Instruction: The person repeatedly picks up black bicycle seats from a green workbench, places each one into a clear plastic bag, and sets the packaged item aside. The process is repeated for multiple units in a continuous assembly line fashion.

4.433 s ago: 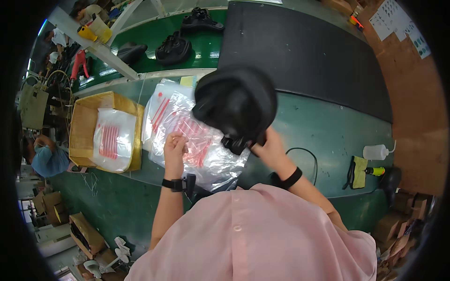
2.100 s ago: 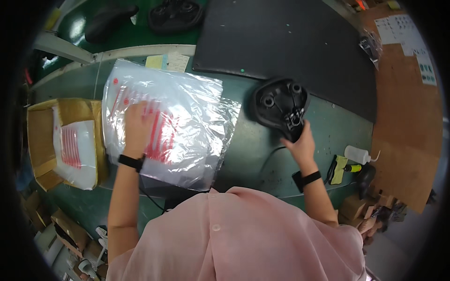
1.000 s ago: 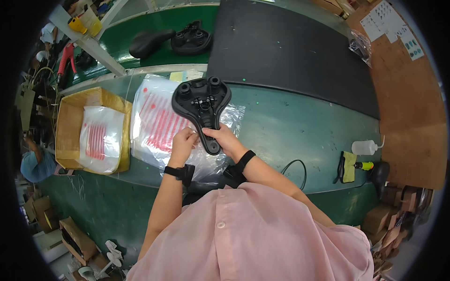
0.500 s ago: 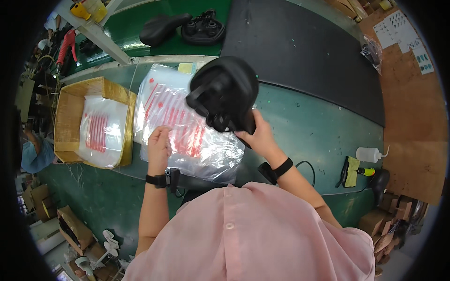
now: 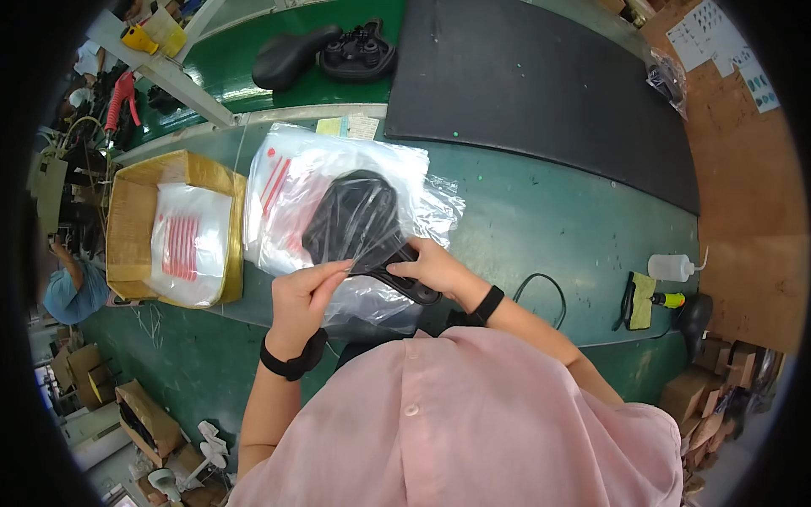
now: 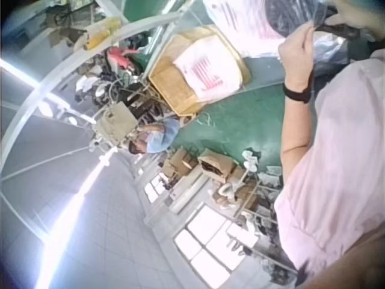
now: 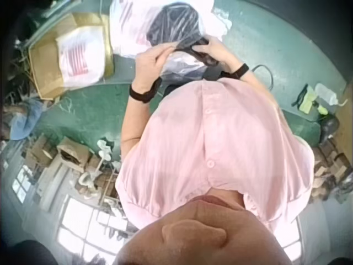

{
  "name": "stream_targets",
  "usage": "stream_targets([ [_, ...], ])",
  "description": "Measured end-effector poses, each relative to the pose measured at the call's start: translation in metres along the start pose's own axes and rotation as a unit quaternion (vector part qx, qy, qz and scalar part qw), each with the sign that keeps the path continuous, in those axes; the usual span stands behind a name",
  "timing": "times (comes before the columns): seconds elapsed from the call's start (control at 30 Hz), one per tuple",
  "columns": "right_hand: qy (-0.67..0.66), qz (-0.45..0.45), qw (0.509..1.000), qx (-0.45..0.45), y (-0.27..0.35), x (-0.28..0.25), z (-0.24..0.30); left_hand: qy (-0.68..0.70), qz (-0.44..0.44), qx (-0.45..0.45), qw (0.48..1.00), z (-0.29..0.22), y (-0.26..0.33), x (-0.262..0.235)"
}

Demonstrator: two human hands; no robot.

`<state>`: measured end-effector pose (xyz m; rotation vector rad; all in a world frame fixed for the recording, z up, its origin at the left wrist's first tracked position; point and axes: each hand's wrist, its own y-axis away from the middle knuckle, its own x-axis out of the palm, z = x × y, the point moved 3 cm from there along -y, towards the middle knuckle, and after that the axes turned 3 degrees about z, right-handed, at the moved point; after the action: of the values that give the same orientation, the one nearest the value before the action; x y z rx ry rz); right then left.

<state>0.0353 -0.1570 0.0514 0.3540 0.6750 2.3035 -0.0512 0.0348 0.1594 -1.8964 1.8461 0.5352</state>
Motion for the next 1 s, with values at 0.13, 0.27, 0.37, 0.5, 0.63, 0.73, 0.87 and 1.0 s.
stream_targets([
  [0.13,-0.278,0.026,0.96,-0.02,-0.001,0.02,0.003,0.305,0.196,0.079,0.929,-0.026,0.02,0.099],
  [0.27,-0.116,-0.18,0.976,-0.049,-0.018,-0.01,-0.012,0.184,0.204,0.165,0.947,-0.066,-0.013,0.12],
  [0.37,-0.19,-0.225,0.954,-0.049,-0.004,-0.061,-0.004,0.196,0.225,0.1,0.949,-0.045,-0.021,0.11],
  [0.5,-0.155,-0.392,0.896,-0.143,0.021,-0.214,0.011,0.081,0.155,0.037,0.984,0.05,-0.021,0.077],
  [0.63,-0.32,-0.422,0.814,-0.237,0.005,-0.356,0.067,-0.083,0.104,0.017,0.991,0.114,-0.026,0.068],
  [0.73,-0.256,-0.418,0.835,-0.25,-0.077,-0.377,0.116,-0.156,0.118,-0.038,0.98,0.139,-0.043,0.071],
  [0.87,0.037,-0.266,0.949,-0.163,-0.236,-0.266,0.176,-0.145,0.126,-0.052,0.98,0.174,-0.058,0.058],
  [1.0,0.122,-0.287,0.949,-0.052,-0.364,-0.212,0.206,-0.098,0.141,-0.053,0.984,0.182,-0.058,0.047],
])
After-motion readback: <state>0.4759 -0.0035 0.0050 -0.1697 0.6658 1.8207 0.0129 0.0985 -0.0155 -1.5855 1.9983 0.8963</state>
